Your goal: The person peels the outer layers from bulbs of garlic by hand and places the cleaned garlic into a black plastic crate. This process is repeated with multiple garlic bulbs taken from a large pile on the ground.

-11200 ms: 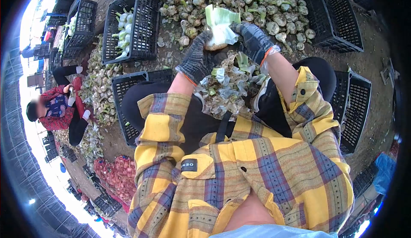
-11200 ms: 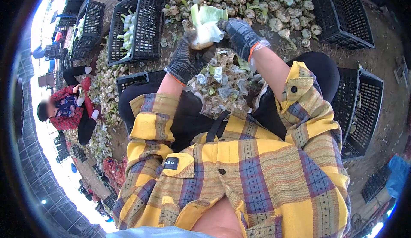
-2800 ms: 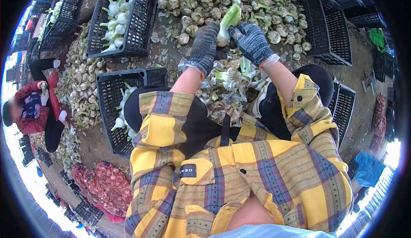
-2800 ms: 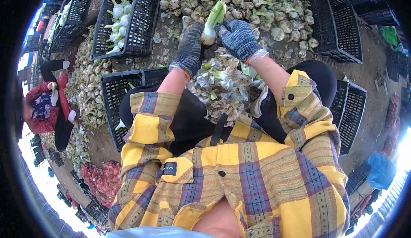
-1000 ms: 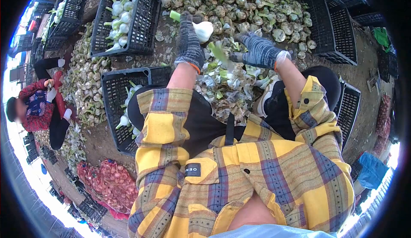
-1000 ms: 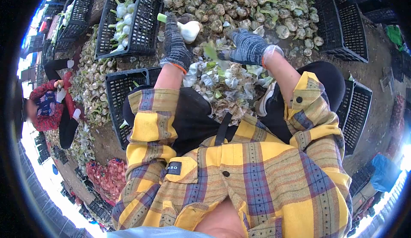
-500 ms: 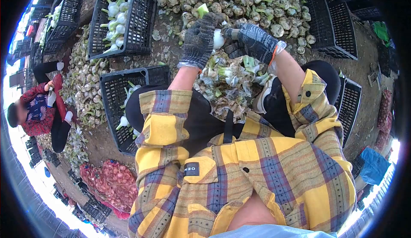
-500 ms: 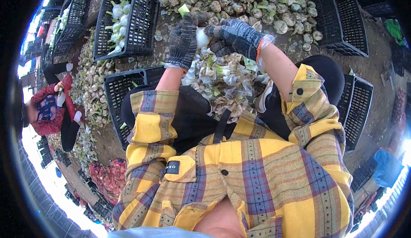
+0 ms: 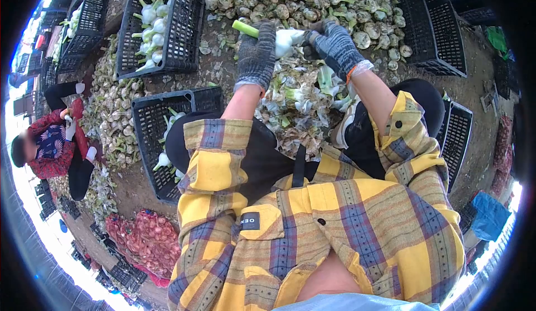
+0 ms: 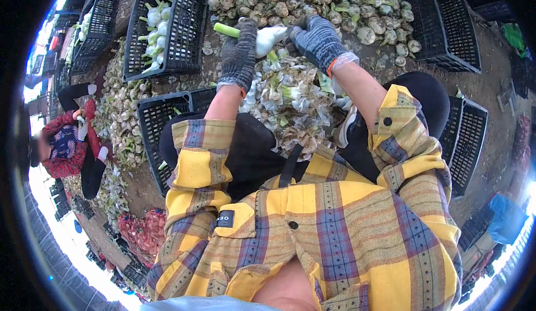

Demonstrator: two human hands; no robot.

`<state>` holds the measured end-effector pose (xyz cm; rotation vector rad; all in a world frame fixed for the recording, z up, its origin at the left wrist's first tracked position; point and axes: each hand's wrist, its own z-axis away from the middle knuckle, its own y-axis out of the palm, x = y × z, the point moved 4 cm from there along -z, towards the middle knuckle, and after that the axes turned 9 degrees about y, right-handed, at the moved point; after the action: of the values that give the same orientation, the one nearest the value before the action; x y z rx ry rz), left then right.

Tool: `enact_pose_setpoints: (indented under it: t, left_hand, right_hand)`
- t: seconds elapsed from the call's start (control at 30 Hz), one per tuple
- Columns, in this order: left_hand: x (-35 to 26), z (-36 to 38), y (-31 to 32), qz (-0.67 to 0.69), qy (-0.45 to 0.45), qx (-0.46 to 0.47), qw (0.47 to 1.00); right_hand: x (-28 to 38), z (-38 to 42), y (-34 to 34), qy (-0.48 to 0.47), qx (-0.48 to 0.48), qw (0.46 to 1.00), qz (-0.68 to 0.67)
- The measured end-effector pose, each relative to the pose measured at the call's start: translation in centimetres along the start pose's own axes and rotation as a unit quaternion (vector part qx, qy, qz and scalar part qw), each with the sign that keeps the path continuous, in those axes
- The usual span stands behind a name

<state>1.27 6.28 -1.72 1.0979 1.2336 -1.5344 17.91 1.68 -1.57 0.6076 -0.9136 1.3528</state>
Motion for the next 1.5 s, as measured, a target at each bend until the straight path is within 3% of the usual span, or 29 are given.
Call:
enact_pose_setpoints:
  t: [0.07, 0.13, 0.17, 0.2, 0.23, 0.27, 0.33, 0.4, 0.47, 0.53, 0.6, 0.67, 0.73, 0.77, 0.93, 0.97, 1.0, 1.03, 1.07, 1.13, 1.2, 1.27, 1.33, 1.37, 1.4, 1.47, 1.5]
  left_hand:
    - [-1.0, 0.2, 0.0, 0.038, -0.012, 0.005, 0.999]
    - [0.5, -0.9, 0.2, 0.056, 0.075, 0.001, 0.996]
    - [0.1, -0.8, 0.1, 0.056, 0.074, 0.001, 0.996]
    - [-0.2, -0.5, 0.0, 0.055, 0.014, 0.004, 0.998]
    - [-0.2, -0.2, -0.1, 0.054, -0.046, 0.007, 0.997]
    - [0.0, -0.1, -0.1, 0.055, -0.046, 0.007, 0.997]
    - [0.0, 0.1, 0.3, 0.189, 0.004, 0.019, 0.982]
    - [0.1, 0.2, 0.5, 0.125, 0.003, 0.007, 0.992]
    - [0.4, 0.2, 0.4, 0.060, 0.003, -0.005, 0.998]
    - [1.5, 0.2, 0.6, 0.151, -0.083, 0.005, 0.985]
    - [1.4, 0.0, 0.6, 0.196, -0.074, 0.004, 0.978]
    - [1.6, 0.3, 0.7, 0.274, -0.149, -0.017, 0.950]
    - [1.4, 0.1, 0.9, 0.313, -0.142, -0.011, 0.939]
    - [1.7, -0.3, 1.0, 0.355, -0.167, -0.034, 0.919]
    - [1.4, -0.1, 0.2, 0.473, -0.186, -0.051, 0.860]
    - [1.5, -0.3, -0.1, 0.479, -0.211, -0.012, 0.852]
    - [1.6, -0.4, -0.2, 0.484, -0.235, 0.025, 0.843]
    - [1.9, -0.5, -0.3, 0.486, -0.233, 0.010, 0.842]
    - [1.7, -0.4, -0.4, 0.486, -0.229, 0.005, 0.844]
    - [1.9, -0.2, -1.1, 0.437, -0.236, -0.064, 0.866]
    - [3.8, -1.0, -2.2, 0.416, -0.256, -0.047, 0.871]
    - [5.5, -2.4, -3.4, 0.472, -0.296, -0.035, 0.830]
    - [3.3, -4.8, -7.5, 0.517, -0.127, -0.115, 0.839]
    - [2.2, -6.4, -10.1, 0.664, -0.063, 0.106, 0.738]
    - [0.5, -6.9, -12.0, 0.610, 0.029, -0.026, 0.791]
    - [-2.2, -6.8, -13.5, 0.628, 0.008, -0.111, 0.770]
    - [-3.1, -5.9, -12.7, 0.588, -0.008, -0.120, 0.800]
  right_hand:
    - [-2.8, -3.6, -1.8, -0.057, -0.111, 0.983, 0.133]
    - [-2.4, -2.6, -1.2, -0.013, -0.064, 0.994, 0.088]
    - [-1.8, -1.2, -0.2, 0.060, 0.048, 0.991, -0.112]
    - [-1.0, 0.3, 0.9, 0.130, 0.157, 0.930, -0.306]
    - [0.0, 1.3, 1.4, 0.135, 0.186, 0.925, -0.303]
    - [0.1, 1.5, 1.9, 0.135, 0.186, 0.925, -0.303]
    - [0.9, 1.6, 2.1, 0.017, 0.143, 0.981, -0.129]
    - [0.7, 1.3, 2.0, 0.017, 0.128, 0.986, -0.103]
    - [1.0, 1.1, 1.7, -0.052, 0.066, 0.994, 0.075]
    - [1.2, 1.3, 1.7, -0.017, 0.078, 0.997, 0.022]
    - [0.7, 0.6, 1.0, 0.019, 0.021, 0.995, -0.101]
    - [0.2, 0.0, 0.5, 0.019, 0.003, 0.992, -0.126]
    - [-0.9, -1.3, -0.5, 0.002, -0.047, 0.993, -0.107]
    - [0.2, -0.1, 0.0, 0.021, 0.001, 0.962, -0.272]
    - [-1.1, -1.8, -1.5, 0.024, -0.074, 0.945, -0.317]
    - [0.0, -1.6, -1.5, -0.037, -0.070, 0.990, -0.115]
    - [0.9, -1.4, -1.1, -0.098, -0.063, 0.989, 0.093]
    - [0.9, -0.1, -0.6, -0.135, 0.031, 0.964, 0.227]
    - [1.6, 1.6, 0.5, -0.110, 0.152, 0.920, 0.343]
    - [0.3, 3.0, 2.2, -0.043, 0.251, 0.879, 0.404]
    - [-0.8, 2.7, 2.4, -0.079, 0.181, 0.868, 0.456]
    - [-0.9, 2.4, 2.3, -0.084, 0.169, 0.875, 0.446]
    - [-1.0, 1.9, 2.0, -0.069, 0.166, 0.896, 0.407]
    - [-1.4, 1.7, 2.0, -0.071, 0.160, 0.898, 0.405]
    - [-1.8, 1.4, 2.1, -0.067, 0.157, 0.899, 0.404]
    - [-2.8, 0.7, 2.1, -0.036, 0.161, 0.904, 0.393]
    - [-3.4, -0.3, 2.2, -0.059, 0.149, 0.901, 0.402]
